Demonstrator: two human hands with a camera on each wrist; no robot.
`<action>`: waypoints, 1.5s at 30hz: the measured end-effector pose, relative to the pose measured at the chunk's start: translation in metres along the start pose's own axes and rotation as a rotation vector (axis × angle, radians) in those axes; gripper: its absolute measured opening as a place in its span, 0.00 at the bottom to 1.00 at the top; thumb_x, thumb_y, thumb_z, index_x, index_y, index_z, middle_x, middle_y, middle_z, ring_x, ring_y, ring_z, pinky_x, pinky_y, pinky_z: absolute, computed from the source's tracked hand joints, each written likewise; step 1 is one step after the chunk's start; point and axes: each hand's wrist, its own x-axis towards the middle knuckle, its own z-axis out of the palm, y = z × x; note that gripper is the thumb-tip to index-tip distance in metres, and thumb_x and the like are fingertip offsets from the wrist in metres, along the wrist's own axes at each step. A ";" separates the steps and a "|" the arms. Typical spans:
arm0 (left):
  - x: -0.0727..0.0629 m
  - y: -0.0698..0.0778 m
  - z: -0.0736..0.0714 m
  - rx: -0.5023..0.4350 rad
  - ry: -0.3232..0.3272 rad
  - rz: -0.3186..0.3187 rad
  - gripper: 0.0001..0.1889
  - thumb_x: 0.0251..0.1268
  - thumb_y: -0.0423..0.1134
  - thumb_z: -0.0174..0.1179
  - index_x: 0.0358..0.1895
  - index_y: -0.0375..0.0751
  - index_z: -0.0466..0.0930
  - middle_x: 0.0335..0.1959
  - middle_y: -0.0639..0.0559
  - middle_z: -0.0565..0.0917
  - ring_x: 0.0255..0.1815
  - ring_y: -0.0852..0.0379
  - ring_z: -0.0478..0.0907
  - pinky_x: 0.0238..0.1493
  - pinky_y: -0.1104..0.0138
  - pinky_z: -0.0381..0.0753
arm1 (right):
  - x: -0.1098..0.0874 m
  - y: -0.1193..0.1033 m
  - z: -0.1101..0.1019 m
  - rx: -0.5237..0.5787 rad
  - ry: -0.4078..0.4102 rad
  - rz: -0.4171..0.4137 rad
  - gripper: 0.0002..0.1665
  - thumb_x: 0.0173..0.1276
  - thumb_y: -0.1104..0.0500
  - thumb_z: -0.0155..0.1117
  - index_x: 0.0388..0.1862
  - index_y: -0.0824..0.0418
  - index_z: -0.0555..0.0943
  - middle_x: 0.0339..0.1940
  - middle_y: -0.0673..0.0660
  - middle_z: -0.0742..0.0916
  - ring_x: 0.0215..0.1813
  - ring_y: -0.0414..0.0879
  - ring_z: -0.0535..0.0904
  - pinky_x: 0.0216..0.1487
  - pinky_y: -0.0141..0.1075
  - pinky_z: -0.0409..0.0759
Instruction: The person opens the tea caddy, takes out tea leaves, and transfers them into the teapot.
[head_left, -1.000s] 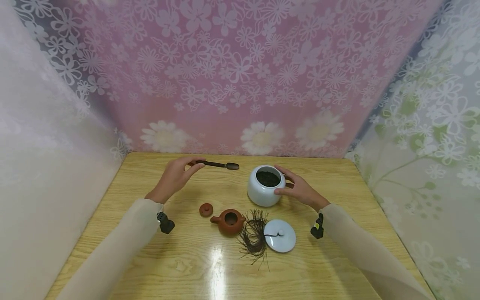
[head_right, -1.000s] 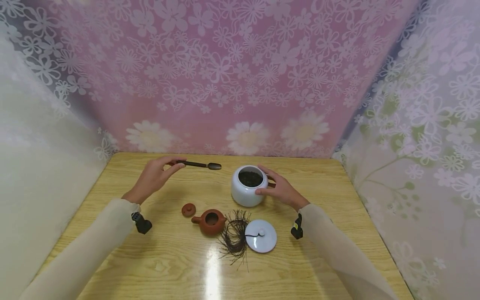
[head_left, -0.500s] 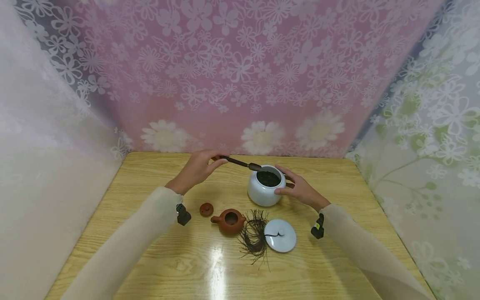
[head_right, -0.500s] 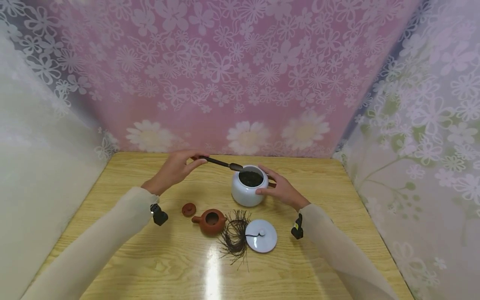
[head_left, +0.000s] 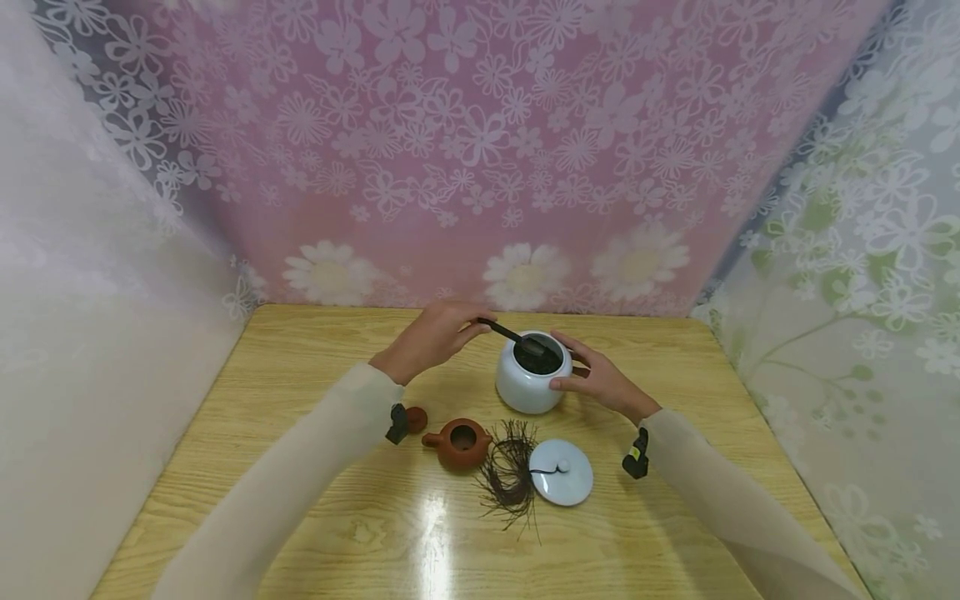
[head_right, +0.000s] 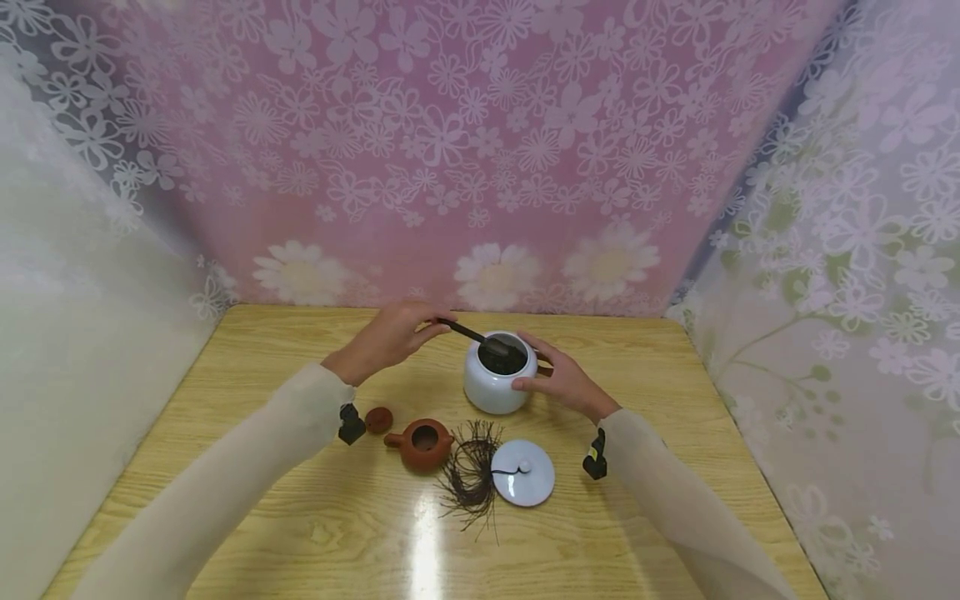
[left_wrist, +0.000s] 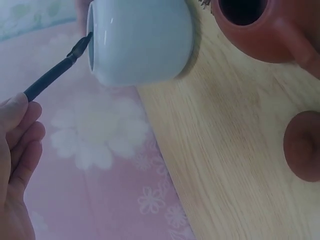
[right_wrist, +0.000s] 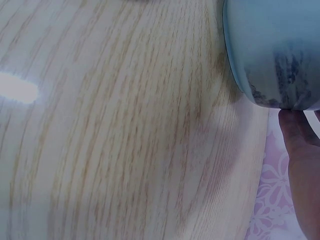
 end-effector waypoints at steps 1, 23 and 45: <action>0.002 0.002 0.002 0.031 -0.008 0.016 0.14 0.81 0.40 0.66 0.63 0.44 0.90 0.58 0.49 0.92 0.54 0.54 0.90 0.53 0.60 0.89 | 0.000 0.000 0.000 -0.002 0.000 0.001 0.55 0.75 0.54 0.78 0.91 0.35 0.57 0.92 0.52 0.60 0.90 0.63 0.57 0.83 0.65 0.66; 0.008 0.029 0.056 0.182 -0.171 0.072 0.14 0.83 0.37 0.64 0.64 0.43 0.89 0.57 0.47 0.91 0.58 0.50 0.88 0.59 0.60 0.89 | 0.000 -0.001 0.002 -0.015 -0.002 0.004 0.55 0.76 0.53 0.77 0.91 0.37 0.55 0.92 0.54 0.59 0.89 0.64 0.58 0.82 0.64 0.68; -0.012 0.008 0.061 -0.269 0.047 -0.278 0.13 0.83 0.46 0.64 0.61 0.50 0.91 0.48 0.55 0.92 0.41 0.59 0.83 0.38 0.64 0.79 | -0.001 0.000 0.000 -0.007 -0.001 -0.001 0.54 0.76 0.53 0.77 0.91 0.35 0.56 0.92 0.53 0.59 0.90 0.65 0.56 0.84 0.65 0.65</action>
